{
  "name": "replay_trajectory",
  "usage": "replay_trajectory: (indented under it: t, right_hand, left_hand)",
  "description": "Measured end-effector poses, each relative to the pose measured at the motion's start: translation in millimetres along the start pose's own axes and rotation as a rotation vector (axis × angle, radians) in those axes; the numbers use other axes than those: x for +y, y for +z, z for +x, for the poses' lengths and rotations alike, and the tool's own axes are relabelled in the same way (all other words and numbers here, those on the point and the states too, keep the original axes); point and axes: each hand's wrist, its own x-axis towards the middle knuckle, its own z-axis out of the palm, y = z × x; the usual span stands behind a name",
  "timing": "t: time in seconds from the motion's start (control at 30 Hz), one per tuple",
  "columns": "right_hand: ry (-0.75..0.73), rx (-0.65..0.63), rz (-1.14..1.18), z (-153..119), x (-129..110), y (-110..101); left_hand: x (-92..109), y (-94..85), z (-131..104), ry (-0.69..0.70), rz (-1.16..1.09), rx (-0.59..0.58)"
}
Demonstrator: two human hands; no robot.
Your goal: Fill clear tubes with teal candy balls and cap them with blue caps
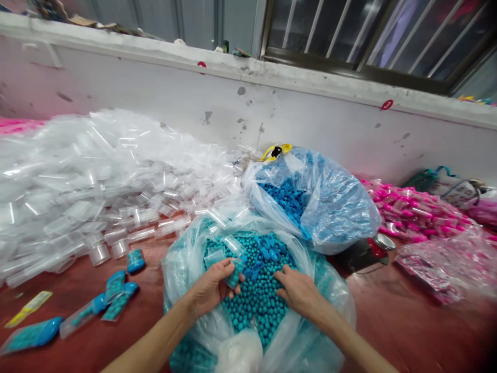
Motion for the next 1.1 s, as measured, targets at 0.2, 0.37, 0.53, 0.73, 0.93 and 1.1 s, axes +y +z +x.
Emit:
replay_trajectory:
  t: [0.2, 0.37, 0.53, 0.73, 0.93, 1.1]
  right_hand:
    - [-0.062, 0.146, -0.183, 24, -27, -4]
    - [-0.118, 0.147, -0.161, 44, -24, 12]
    - [-0.072, 0.146, -0.093, 32, -9, 18]
    - [-0.081, 0.275, -0.22, 18, -23, 35]
    - [-0.155, 0.256, -0.227, 24, -42, 37]
    - [-0.151, 0.262, -0.208, 23, -48, 44]
  left_hand:
    - [4, -0.4, -3, -0.035, 0.069, 0.028]
    - [0, 0.9, -4, 0.008, 0.078, -0.043]
    - [-3, -0.9, -2, 0.028, 0.065, -0.047]
    - [-7, 0.1, -3, 0.036, 0.011, -0.106]
    - [-10, 1.9, -4, 0.102, 0.132, -0.051]
    - [-12, 1.2, -1, 0.199, 0.394, 0.114]
